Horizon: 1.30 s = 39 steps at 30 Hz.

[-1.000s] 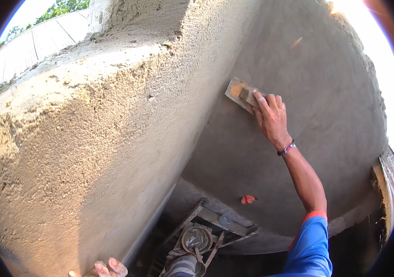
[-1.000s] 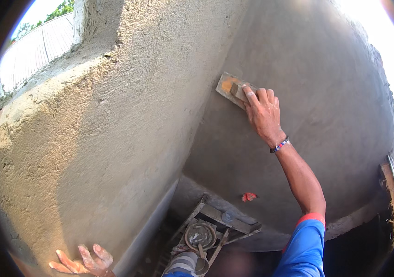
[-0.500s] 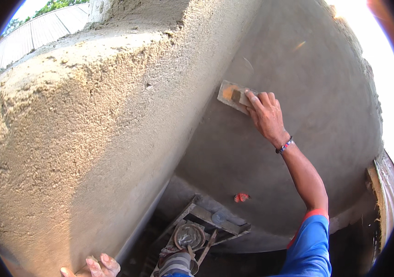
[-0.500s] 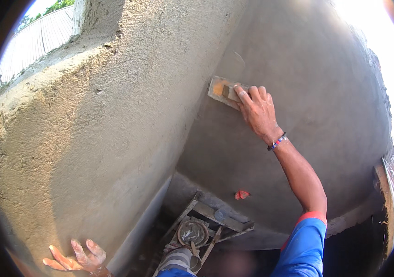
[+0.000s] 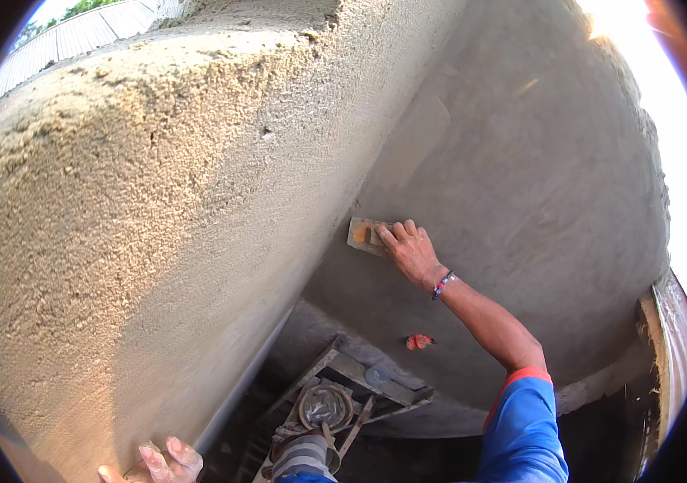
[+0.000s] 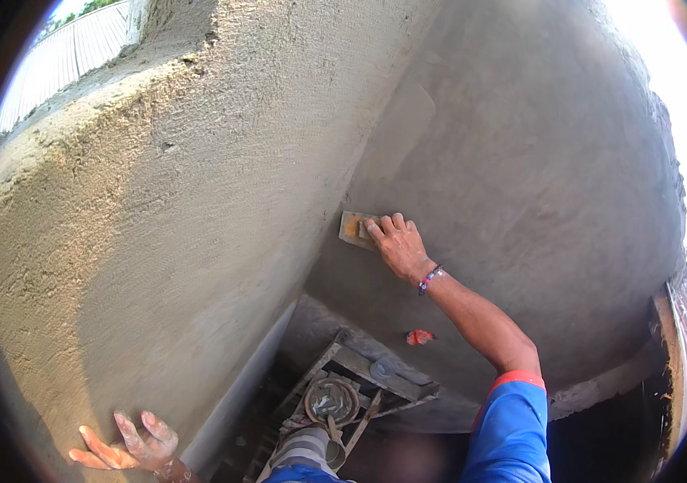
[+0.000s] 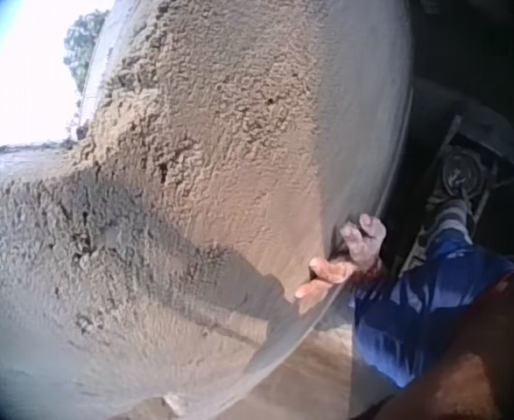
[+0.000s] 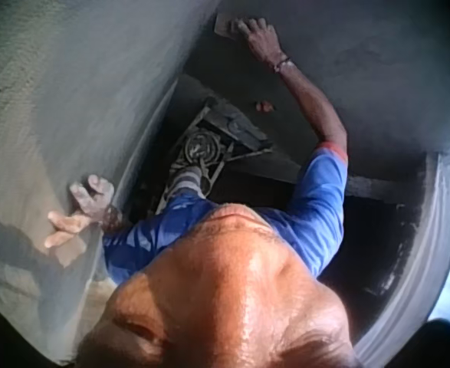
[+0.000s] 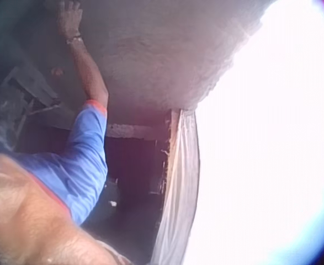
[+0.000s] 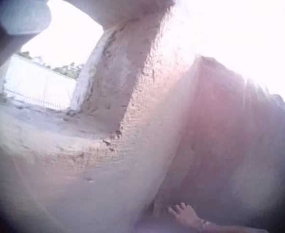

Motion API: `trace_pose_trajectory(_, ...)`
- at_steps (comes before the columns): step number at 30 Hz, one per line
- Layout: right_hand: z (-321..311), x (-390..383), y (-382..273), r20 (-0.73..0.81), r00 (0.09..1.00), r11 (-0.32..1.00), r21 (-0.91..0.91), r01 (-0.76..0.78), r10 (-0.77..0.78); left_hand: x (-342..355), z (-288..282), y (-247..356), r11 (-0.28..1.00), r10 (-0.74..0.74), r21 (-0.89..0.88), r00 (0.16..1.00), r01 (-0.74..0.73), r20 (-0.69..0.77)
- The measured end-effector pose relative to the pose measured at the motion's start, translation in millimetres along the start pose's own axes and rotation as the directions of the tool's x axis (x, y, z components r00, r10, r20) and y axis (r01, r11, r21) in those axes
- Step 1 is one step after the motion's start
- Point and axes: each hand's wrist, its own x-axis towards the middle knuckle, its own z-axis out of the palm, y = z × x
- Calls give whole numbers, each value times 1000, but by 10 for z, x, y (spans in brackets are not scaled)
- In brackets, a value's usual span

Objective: The person applies mortar to a concrete wall using a wooden float, repeatedly scooping material from a bucket and smoothing it across the surface.

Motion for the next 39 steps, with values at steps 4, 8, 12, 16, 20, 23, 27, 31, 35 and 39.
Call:
trace_pose_trajectory(4,-316,47,127,6,999,983,179,-39,39,-2,-6,3,1000,-4,9,1000,4,-6)
trace_pose_trajectory(8,-1139,359,636,-322,939,992,39,-117,123,10,3,6,1000,-9,10,1000,9,-3)
trace_pose_trajectory(12,-1425,624,1038,-409,902,968,-140,-209,136,5,26,41,1000,-21,-2,1000,21,9)
trace_pose_trajectory(16,-1295,669,1095,-385,908,961,-141,-237,167,16,7,63,999,-38,-2,999,38,14)
trace_pose_trajectory(20,-847,453,767,-235,967,979,-152,-138,99,99,-16,140,990,-138,5,988,138,71)
trace_pose_trajectory(23,-690,257,569,-107,994,996,-73,-45,37,324,-6,314,871,-489,88,842,483,227)
trace_pose_trajectory(27,-1327,451,847,-372,911,984,70,-163,177,-135,78,-248,987,161,13,978,-160,-135)
trace_pose_trajectory(31,-1710,739,1424,-558,779,951,58,-305,284,-146,99,-155,986,164,-2,983,-165,-84)
trace_pose_trajectory(35,-1302,718,1156,-478,835,955,21,-297,271,-110,88,-155,984,179,11,981,-179,-73)
trace_pose_trajectory(39,-334,349,351,-322,936,988,-18,-153,139,-107,83,-153,981,194,32,979,-192,-65)
